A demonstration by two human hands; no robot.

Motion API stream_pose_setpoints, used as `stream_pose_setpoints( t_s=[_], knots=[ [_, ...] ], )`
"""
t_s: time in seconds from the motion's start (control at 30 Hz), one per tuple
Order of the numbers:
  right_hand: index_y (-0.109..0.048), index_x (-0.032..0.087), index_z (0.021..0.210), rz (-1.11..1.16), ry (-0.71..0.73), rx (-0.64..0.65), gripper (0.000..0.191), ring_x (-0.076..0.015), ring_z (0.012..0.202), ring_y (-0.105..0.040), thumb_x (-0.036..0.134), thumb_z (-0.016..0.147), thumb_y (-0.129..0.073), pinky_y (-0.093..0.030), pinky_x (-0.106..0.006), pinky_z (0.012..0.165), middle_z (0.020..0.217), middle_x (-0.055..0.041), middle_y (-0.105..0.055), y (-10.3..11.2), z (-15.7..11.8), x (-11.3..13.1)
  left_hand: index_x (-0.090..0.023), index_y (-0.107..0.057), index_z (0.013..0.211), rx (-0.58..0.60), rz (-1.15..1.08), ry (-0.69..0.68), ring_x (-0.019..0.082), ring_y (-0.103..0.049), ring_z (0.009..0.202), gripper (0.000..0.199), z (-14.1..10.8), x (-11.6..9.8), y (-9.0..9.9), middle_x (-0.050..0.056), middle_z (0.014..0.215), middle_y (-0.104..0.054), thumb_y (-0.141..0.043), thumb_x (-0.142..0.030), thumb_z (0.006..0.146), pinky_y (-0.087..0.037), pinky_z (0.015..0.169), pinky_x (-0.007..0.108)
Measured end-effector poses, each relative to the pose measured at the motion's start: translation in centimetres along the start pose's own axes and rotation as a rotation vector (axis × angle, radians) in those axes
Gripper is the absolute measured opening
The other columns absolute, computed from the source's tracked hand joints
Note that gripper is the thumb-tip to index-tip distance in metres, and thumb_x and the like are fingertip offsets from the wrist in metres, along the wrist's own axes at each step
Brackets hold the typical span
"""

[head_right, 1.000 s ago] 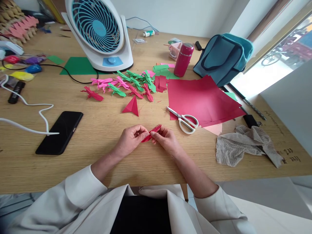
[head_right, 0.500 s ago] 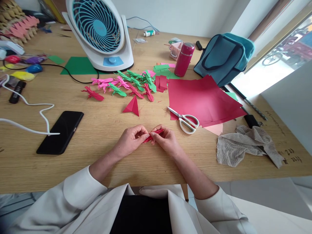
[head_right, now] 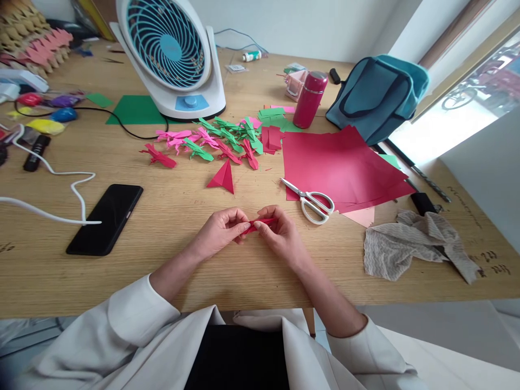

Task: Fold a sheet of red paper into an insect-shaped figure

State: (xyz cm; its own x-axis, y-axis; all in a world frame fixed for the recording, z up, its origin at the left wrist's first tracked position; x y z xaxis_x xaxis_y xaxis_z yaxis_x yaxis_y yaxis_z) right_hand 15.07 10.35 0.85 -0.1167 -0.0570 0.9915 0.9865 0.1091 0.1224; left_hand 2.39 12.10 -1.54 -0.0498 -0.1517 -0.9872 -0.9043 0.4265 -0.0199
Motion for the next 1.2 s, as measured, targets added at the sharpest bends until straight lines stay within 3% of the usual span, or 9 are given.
stream_pose_setpoints(
  t_s=[0.07,0.13,0.23,0.33,0.53,0.77,0.97,1.2],
  knots=[
    [-0.058,0.023,0.108,-0.309,0.230,-0.069,0.025,-0.0224,0.096,-0.063,0.036,0.088,-0.066,-0.052,-0.039,0.082,0.108,-0.0082,-0.063,0.9,-0.7,2.7,-0.014,-0.059,0.080,0.005,-0.026,0.013,0.008,-0.056,0.055,0.023,0.0,0.1,0.1,-0.002,0.064,-0.059,-0.068,-0.035,0.079,-0.053,0.050,0.020],
    [-0.060,0.023,0.110,-0.646,0.457,-0.115,0.024,-0.0260,0.104,-0.058,0.031,0.088,-0.066,-0.047,-0.044,0.089,0.112,-0.0101,-0.061,0.7,-1.9,5.0,-0.014,-0.060,0.080,0.006,-0.041,0.021,0.008,-0.055,0.055,0.023,0.0,0.2,0.2,-0.002,0.065,-0.058,-0.068,-0.035,0.079,-0.053,0.048,0.019],
    [-0.062,0.022,0.109,-0.982,0.639,-0.043,0.019,-0.0244,0.093,-0.057,0.027,0.091,-0.063,-0.043,-0.042,0.084,0.105,-0.0097,-0.062,-1.2,-3.0,5.8,-0.014,-0.061,0.078,0.015,-0.004,0.024,0.008,-0.054,0.054,0.022,0.0,0.3,0.2,-0.001,0.064,-0.058,-0.068,-0.034,0.079,-0.050,0.044,0.017],
    [-0.063,0.020,0.103,-1.103,0.712,0.079,0.011,-0.0200,0.083,-0.054,0.024,0.095,-0.057,-0.040,-0.036,0.075,0.096,-0.0083,-0.063,-2.9,-3.4,5.1,-0.014,-0.061,0.076,0.029,0.090,0.028,0.008,-0.053,0.053,0.018,-0.1,0.3,0.0,-0.002,0.063,-0.058,-0.067,-0.032,0.079,-0.046,0.041,0.016],
    [-0.063,0.017,0.100,-1.192,0.806,0.195,0.013,-0.0178,0.076,-0.051,0.014,0.096,-0.051,-0.038,-0.033,0.071,0.093,-0.0080,-0.064,-4.5,-4.3,4.2,-0.017,-0.062,0.076,0.044,0.301,0.052,0.009,-0.052,0.051,0.008,-0.4,0.3,-0.1,-0.003,0.064,-0.060,-0.060,-0.024,0.079,-0.043,0.041,0.018],
    [-0.064,0.017,0.091,-1.181,0.808,0.235,0.018,-0.0181,0.075,-0.050,0.011,0.096,-0.048,-0.036,-0.034,0.068,0.087,-0.0074,-0.062,-4.8,-4.8,4.2,-0.019,-0.065,0.075,-0.018,0.686,-0.190,0.013,-0.057,0.065,0.007,-1.0,-2.4,-0.3,0.000,0.074,-0.066,-0.061,-0.014,0.078,-0.042,0.060,0.025],
    [-0.063,0.017,0.085,-1.188,0.714,0.297,0.021,-0.0189,0.075,-0.047,0.015,0.098,-0.047,-0.039,-0.034,0.069,0.087,-0.0080,-0.060,-5.2,-4.4,2.8,-0.020,-0.063,0.083,-0.017,0.823,-0.257,0.015,-0.060,0.074,0.014,-1.6,-2.6,-1.1,0.001,0.084,-0.065,-0.057,-0.007,0.083,-0.045,0.068,0.027],
    [-0.061,0.017,0.085,-1.097,0.634,0.299,0.021,-0.0188,0.079,-0.048,0.015,0.099,-0.045,-0.044,-0.033,0.072,0.090,-0.0080,-0.058,-5.0,-4.2,2.4,-0.018,-0.064,0.096,0.019,0.916,-0.490,0.018,-0.058,0.094,0.021,-5.1,-3.3,-1.7,0.005,0.096,-0.064,-0.045,-0.010,0.095,-0.049,0.087,0.031]
  ],
)
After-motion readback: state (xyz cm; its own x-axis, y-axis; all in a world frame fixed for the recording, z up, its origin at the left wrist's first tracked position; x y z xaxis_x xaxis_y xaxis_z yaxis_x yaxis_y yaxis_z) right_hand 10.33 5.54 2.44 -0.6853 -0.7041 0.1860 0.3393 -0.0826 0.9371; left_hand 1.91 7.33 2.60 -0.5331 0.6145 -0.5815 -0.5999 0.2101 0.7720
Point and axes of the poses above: each hand's wrist, its own z-axis towards the middle knuckle, its own y-axis out of the back of the hand, x = y × z, the point moved 10 cm from there along z, towards the middle knuckle
